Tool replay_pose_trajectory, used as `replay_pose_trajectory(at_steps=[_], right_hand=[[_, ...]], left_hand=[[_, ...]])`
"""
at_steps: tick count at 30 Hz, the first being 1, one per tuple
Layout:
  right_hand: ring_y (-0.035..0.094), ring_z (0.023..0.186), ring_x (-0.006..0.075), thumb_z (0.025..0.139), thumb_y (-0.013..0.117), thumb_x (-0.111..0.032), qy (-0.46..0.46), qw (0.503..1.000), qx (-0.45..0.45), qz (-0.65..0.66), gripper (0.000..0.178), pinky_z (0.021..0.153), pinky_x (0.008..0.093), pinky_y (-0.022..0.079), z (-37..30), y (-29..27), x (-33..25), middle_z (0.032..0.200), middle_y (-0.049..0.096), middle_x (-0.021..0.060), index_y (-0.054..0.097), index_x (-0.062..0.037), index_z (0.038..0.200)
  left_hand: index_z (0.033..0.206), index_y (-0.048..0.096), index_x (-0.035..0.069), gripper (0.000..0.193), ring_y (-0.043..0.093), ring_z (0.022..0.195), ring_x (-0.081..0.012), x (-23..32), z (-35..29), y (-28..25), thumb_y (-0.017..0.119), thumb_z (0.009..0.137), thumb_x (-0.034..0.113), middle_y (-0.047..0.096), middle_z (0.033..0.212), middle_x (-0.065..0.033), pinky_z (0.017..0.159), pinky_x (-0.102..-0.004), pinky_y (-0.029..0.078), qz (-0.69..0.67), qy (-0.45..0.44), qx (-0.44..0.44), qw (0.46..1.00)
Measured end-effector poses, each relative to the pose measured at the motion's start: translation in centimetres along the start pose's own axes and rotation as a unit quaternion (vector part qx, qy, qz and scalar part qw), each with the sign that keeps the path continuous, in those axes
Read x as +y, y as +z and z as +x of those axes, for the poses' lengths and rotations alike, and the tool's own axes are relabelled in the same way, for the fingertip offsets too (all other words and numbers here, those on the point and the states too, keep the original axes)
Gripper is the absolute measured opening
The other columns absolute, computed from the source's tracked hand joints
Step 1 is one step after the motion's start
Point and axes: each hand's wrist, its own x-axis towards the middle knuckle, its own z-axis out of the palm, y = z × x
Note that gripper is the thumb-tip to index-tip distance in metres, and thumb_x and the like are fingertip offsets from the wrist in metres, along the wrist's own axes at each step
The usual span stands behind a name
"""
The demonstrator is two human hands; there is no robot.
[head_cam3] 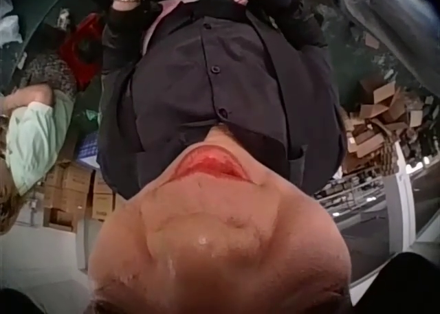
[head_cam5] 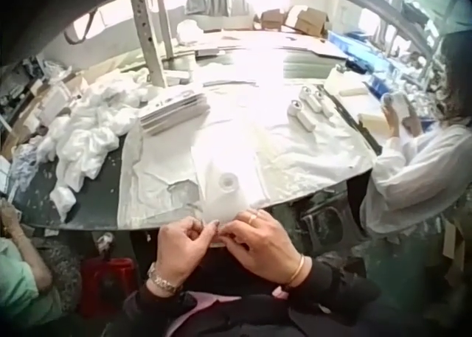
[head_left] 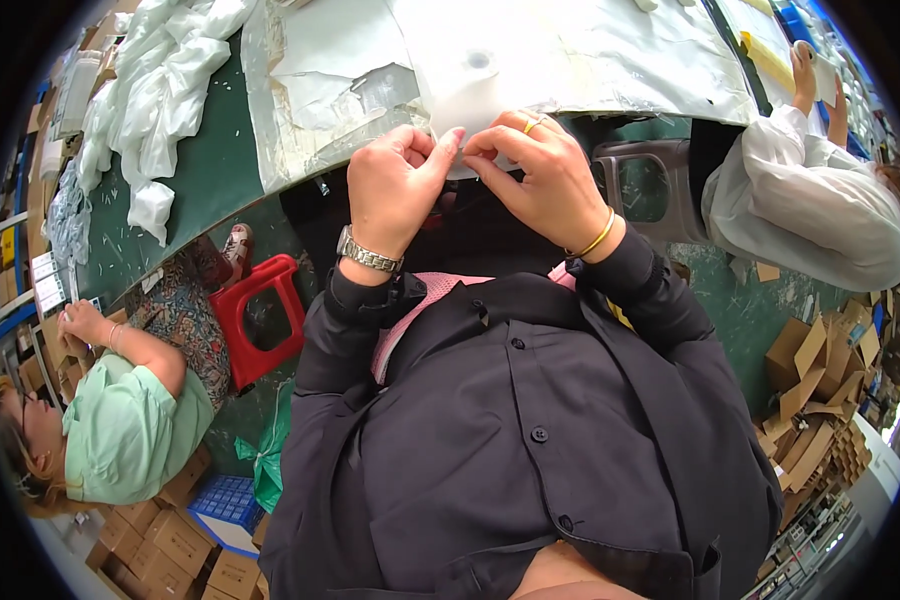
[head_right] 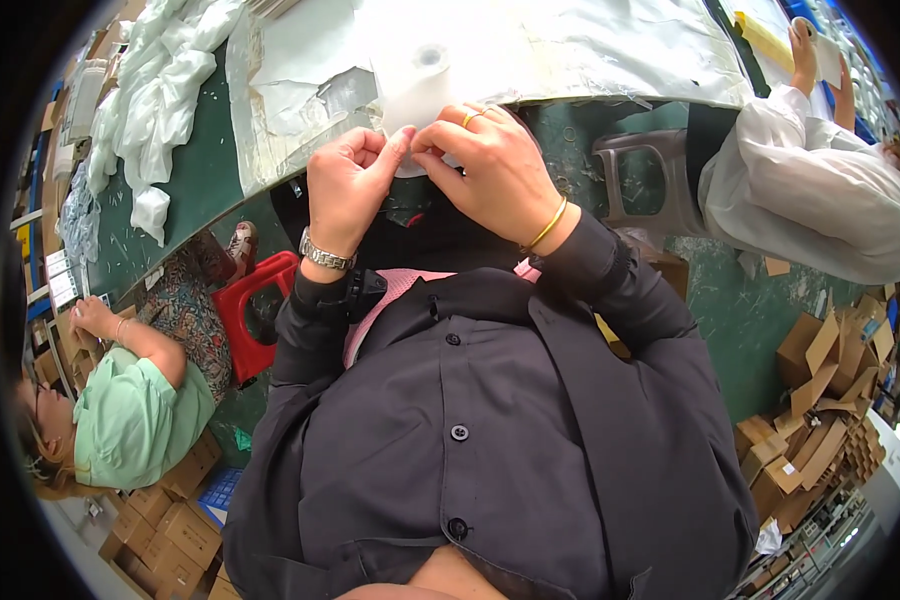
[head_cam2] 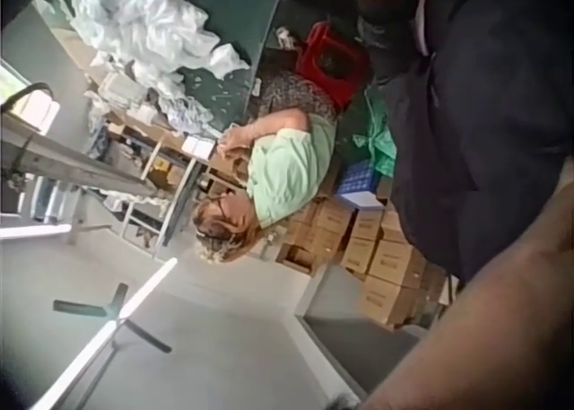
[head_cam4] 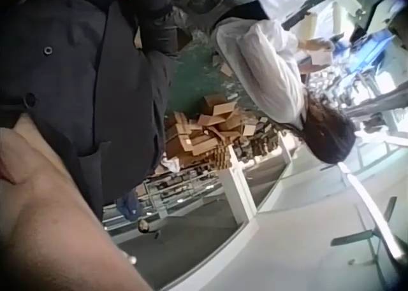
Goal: The person packages plastic components by hand, picking up a white plastic part, sliding it into a clear plastic bag, and sealing the bag. This process is repeated with another plastic part and a new plastic bag.
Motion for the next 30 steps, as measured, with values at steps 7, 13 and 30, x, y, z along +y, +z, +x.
replay_pose_trajectory(at_steps=[7, 13, 30], right_hand=[[0.065, 0.081, 0.0251, 0.089, 0.079, -0.01, 0.011, 1.0, 0.002, 0.022, 0.009, 0.074, 0.0355, 0.051, -0.2, 0.3, 0.0, 0.087, 0.067, 0.005, 0.073, -0.0064, 0.095], [0.064, 0.082, 0.0254, 0.09, 0.08, -0.015, -0.011, 1.0, -0.008, 0.012, 0.012, 0.076, 0.0367, 0.051, -0.2, 1.0, -0.1, 0.089, 0.066, 0.0047, 0.072, -0.0081, 0.097], [0.067, 0.09, 0.0357, 0.094, 0.074, -0.007, -0.106, 0.982, -0.083, -0.131, 0.011, 0.081, 0.0457, 0.052, 0.8, 0.5, -0.9, 0.097, 0.069, 0.0137, 0.072, -0.0053, 0.104]], left_hand=[[0.086, 0.074, 0.003, 0.031, 0.04, 0.045, -0.002, 0.2, -0.4, -1.4, 0.07, 0.105, 0.027, 0.061, 0.058, 0.0005, 0.044, -0.021, 0.027, -0.176, -0.143, -0.104, 0.968], [0.084, 0.076, 0.001, 0.038, 0.042, 0.042, -0.0033, 0.0, -0.6, -1.5, 0.065, 0.108, 0.029, 0.062, 0.055, -0.0013, 0.043, -0.0221, 0.029, -0.22, -0.168, -0.147, 0.95], [0.082, 0.082, -0.001, 0.03, 0.064, 0.048, -0.0102, -0.2, -1.1, 0.6, 0.068, 0.098, 0.021, 0.071, 0.06, -0.0081, 0.049, -0.0269, 0.049, -0.279, -0.038, -0.071, 0.957]])
